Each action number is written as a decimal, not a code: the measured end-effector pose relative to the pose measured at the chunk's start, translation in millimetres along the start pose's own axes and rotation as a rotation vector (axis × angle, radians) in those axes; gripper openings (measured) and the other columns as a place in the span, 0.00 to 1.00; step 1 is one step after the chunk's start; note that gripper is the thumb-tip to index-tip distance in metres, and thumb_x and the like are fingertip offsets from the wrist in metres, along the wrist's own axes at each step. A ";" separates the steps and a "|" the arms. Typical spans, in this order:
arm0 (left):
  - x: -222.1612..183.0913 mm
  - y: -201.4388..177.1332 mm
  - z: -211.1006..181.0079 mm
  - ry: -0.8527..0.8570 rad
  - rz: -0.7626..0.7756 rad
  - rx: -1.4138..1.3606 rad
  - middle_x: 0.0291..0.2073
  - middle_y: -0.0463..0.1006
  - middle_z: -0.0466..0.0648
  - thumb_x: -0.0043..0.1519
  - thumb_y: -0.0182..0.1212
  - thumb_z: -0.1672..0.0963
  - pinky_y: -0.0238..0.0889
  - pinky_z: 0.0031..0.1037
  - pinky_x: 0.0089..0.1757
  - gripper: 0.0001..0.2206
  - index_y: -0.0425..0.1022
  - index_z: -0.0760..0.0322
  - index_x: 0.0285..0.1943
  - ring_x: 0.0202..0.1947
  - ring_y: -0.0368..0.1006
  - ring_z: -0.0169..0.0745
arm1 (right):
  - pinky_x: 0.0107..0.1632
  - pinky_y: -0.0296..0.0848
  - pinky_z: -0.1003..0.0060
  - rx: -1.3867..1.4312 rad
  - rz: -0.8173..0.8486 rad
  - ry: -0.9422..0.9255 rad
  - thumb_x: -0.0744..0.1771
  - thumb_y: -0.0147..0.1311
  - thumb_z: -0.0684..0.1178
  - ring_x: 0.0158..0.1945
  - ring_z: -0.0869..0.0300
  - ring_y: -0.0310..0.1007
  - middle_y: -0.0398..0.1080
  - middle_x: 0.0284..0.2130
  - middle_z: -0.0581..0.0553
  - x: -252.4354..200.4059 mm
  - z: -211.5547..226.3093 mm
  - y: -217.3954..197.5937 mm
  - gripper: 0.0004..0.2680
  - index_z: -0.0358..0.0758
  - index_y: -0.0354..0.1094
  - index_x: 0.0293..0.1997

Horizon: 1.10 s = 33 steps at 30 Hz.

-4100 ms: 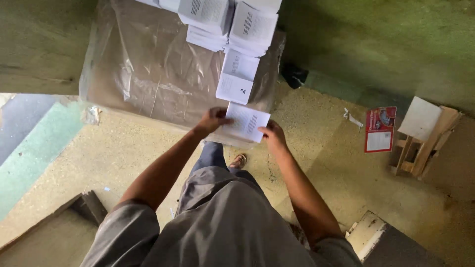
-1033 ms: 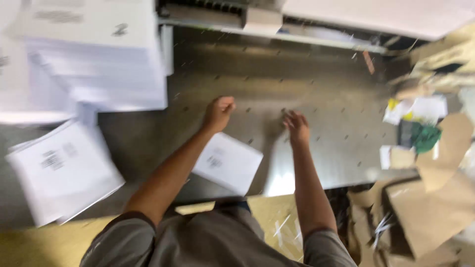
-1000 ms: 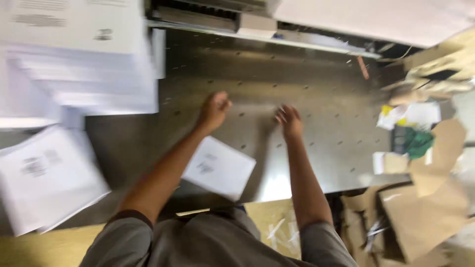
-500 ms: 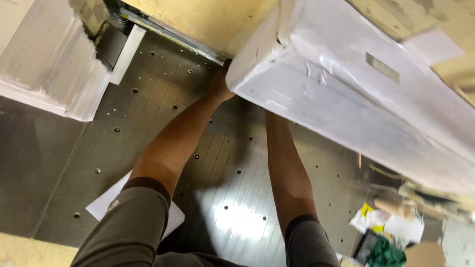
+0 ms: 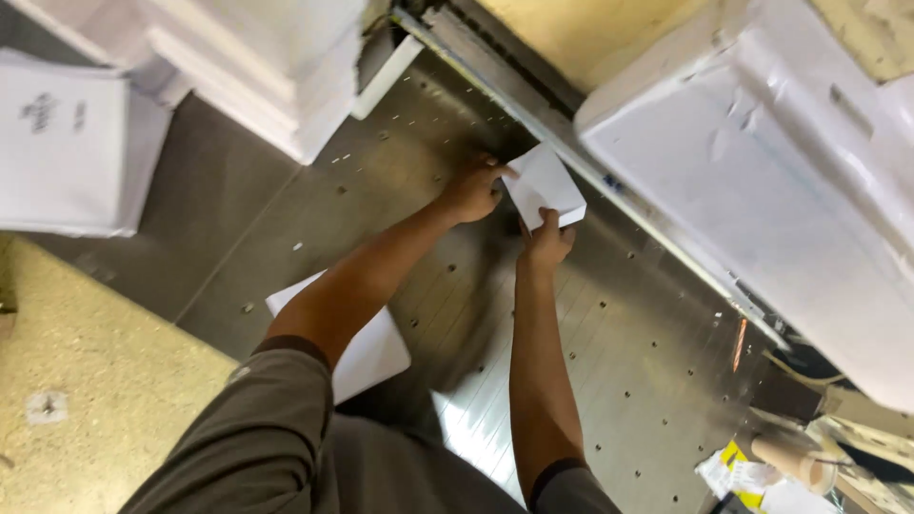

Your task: Stacking and aligning cut sheets of paper on a production table

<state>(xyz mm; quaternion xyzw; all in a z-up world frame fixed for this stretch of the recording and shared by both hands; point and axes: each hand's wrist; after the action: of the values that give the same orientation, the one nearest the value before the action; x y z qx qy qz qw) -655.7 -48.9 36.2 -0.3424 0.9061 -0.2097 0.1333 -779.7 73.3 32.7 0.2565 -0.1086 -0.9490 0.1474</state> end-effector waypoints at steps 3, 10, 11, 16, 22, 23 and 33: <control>-83.3 -27.9 3.6 0.161 -0.197 0.117 0.46 0.80 0.60 0.63 0.64 0.55 0.61 0.48 0.59 0.09 0.83 0.64 0.46 0.58 0.72 0.62 | 0.46 0.71 0.50 -0.572 -0.044 -0.416 0.61 0.71 0.49 0.53 0.50 0.66 0.64 0.49 0.36 -71.2 -27.1 -13.7 0.23 0.35 0.61 0.57; -353.3 -139.8 23.1 -0.274 -0.106 -1.559 0.53 0.80 0.55 0.62 0.48 0.32 0.74 0.40 0.54 0.41 0.73 0.68 0.64 0.53 0.78 0.52 | 0.51 0.69 0.52 -0.834 0.767 -1.637 0.62 0.67 0.41 0.53 0.42 0.75 0.73 0.58 0.34 -355.3 -41.8 3.3 0.17 0.33 0.66 0.54; -392.6 -165.4 31.1 -0.246 -0.099 -1.558 0.53 0.80 0.57 0.55 0.52 0.29 0.76 0.43 0.51 0.48 0.72 0.69 0.66 0.51 0.80 0.54 | 0.56 0.73 0.50 -0.792 0.876 -1.807 0.64 0.66 0.42 0.58 0.39 0.75 0.74 0.58 0.33 -384.9 -52.5 6.7 0.12 0.37 0.69 0.49; -554.2 -193.2 131.1 -0.277 -0.437 -1.364 0.50 0.78 0.57 0.60 0.71 0.50 0.77 0.52 0.45 0.34 0.61 0.66 0.72 0.48 0.80 0.54 | 0.53 0.77 0.49 -0.717 1.221 -1.869 0.68 0.55 0.45 0.57 0.39 0.76 0.74 0.59 0.35 -509.6 -149.1 1.5 0.04 0.38 0.65 0.39; -705.4 -246.8 168.7 -0.285 -1.058 -1.249 0.43 0.77 0.58 0.48 0.74 0.61 0.75 0.53 0.41 0.31 0.68 0.73 0.62 0.44 0.79 0.59 | 0.66 0.63 0.43 -0.493 1.725 -1.185 0.63 0.65 0.62 0.70 0.33 0.59 0.59 0.68 0.28 -602.5 -254.8 18.2 0.26 0.33 0.57 0.56; -723.0 -250.1 167.3 -0.266 -1.175 -1.234 0.40 0.77 0.56 0.46 0.73 0.62 0.76 0.48 0.38 0.29 0.69 0.72 0.59 0.41 0.79 0.56 | 0.72 0.56 0.43 -0.557 1.712 -0.876 0.55 0.76 0.66 0.75 0.33 0.50 0.51 0.72 0.25 -606.2 -268.5 15.9 0.41 0.30 0.52 0.66; -825.0 -311.9 192.2 -0.124 -1.808 -1.274 0.37 0.74 0.49 0.44 0.70 0.62 0.71 0.35 0.38 0.26 0.68 0.67 0.54 0.38 0.73 0.45 | 0.67 0.66 0.42 -0.648 1.652 1.029 0.71 0.51 0.58 0.64 0.46 0.71 0.71 0.61 0.42 -696.3 -399.8 94.7 0.13 0.49 0.69 0.59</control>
<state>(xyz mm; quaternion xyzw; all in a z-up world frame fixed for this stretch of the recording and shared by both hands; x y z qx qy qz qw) 196.6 242.4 95.5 -0.8936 0.2562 0.2924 -0.2244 23.3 166.4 38.4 0.4254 0.0866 -0.3100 0.8458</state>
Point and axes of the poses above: each hand's wrist, its own x-axis towards the middle knuckle, its own y-axis out of the palm, z = x × y
